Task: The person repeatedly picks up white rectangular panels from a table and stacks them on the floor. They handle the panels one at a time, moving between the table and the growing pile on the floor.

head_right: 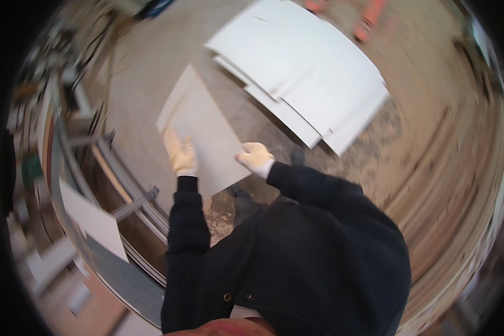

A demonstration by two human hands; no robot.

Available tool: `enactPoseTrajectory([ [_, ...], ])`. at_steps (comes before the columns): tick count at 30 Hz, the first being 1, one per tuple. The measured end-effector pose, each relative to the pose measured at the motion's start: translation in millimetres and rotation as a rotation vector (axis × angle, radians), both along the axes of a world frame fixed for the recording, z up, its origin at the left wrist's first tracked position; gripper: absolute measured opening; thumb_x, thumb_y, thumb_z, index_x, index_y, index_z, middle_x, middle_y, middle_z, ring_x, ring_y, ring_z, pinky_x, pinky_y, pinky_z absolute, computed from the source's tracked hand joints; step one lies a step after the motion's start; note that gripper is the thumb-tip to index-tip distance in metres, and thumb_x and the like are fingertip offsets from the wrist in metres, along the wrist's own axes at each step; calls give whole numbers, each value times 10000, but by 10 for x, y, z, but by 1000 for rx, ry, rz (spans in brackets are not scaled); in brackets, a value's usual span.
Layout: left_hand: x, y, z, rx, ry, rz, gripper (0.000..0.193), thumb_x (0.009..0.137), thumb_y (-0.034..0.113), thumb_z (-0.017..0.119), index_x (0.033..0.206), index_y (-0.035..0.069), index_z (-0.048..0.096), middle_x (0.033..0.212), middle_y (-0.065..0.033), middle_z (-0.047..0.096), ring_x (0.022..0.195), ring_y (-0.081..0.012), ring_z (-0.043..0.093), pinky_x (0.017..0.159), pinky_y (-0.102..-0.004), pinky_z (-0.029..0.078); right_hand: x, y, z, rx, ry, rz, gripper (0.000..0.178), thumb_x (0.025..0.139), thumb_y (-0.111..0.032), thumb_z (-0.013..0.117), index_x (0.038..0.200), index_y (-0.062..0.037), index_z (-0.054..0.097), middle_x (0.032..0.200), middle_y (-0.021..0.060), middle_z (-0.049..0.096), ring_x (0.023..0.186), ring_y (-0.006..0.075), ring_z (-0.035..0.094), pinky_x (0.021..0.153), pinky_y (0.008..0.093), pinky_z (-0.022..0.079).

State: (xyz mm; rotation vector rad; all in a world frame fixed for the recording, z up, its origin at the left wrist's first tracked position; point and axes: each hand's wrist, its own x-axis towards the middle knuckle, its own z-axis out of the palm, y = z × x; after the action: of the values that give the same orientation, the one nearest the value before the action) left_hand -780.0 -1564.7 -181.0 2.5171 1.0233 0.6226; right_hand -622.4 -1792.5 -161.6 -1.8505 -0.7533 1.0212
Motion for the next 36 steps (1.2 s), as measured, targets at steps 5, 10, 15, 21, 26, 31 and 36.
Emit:
enactPoseTrajectory([
  [5, 625, -1278, -420, -122, 165, -323, 667, 917, 378, 565, 1453, 15, 406, 1492, -249, 398, 1410, -420, 334, 1165, -521, 247, 725, -943, -172, 17, 378, -316, 340, 849, -193, 656, 1085, 50, 680, 910, 107, 713, 834, 171, 643, 761, 356, 513],
  [10, 298, -783, -659, -369, 882, 156, 796, 949, 582, 469, 1446, -35, 388, 1473, -288, 413, 1391, -402, 376, 1149, -469, 299, 1662, -2095, -258, 99, 429, -491, 356, 885, -132, 616, 1159, 93, 637, 1010, 122, 710, 837, 173, 661, 755, 311, 530],
  [15, 2182, -182, -499, -491, 112, 182, 787, 976, 593, 422, 1392, -75, 442, 1434, -287, 462, 1357, -405, 413, 1123, -421, 339, 2103, -2613, 105, 120, 289, -394, 313, 853, -67, 586, 1118, 85, 649, 892, 51, 685, 755, 127, 595, 696, 285, 499],
  [21, 3357, -184, -49, -623, -184, 547, 889, 979, 682, 277, 959, -103, 692, 924, -291, 697, 986, -435, 655, 893, -465, 487, 2243, -2454, 880, -133, 276, -73, 456, 737, -48, 630, 1178, 67, 605, 919, 59, 660, 809, 117, 576, 742, 273, 490],
  [26, 3696, -445, -120, -455, -37, 330, 797, 993, 624, 274, 1251, -77, 552, 1202, -337, 598, 1152, -443, 576, 973, -494, 450, 2200, -1967, 745, 332, 443, -512, 361, 849, -120, 697, 1142, 70, 606, 950, 104, 661, 799, 140, 600, 713, 310, 521],
  [31, 4030, -1793, 522, 203, 164, -42, 757, 980, 527, 415, 1462, -51, 345, 1535, -304, 289, 1443, -472, 234, 1162, -589, 206, 2162, -1830, 484, 388, 338, -709, 311, 865, -112, 710, 1120, 42, 619, 932, 98, 670, 810, 159, 621, 712, 317, 528],
  [36, 4050, -2420, 623, 94, 4, -705, 784, 959, 492, 481, 1486, -63, 313, 1569, -286, 248, 1480, -413, 189, 1209, -534, 87, 2222, -2239, 441, 454, 430, -876, 369, 840, -68, 703, 1168, 57, 586, 979, 120, 675, 813, 198, 653, 722, 332, 547],
])
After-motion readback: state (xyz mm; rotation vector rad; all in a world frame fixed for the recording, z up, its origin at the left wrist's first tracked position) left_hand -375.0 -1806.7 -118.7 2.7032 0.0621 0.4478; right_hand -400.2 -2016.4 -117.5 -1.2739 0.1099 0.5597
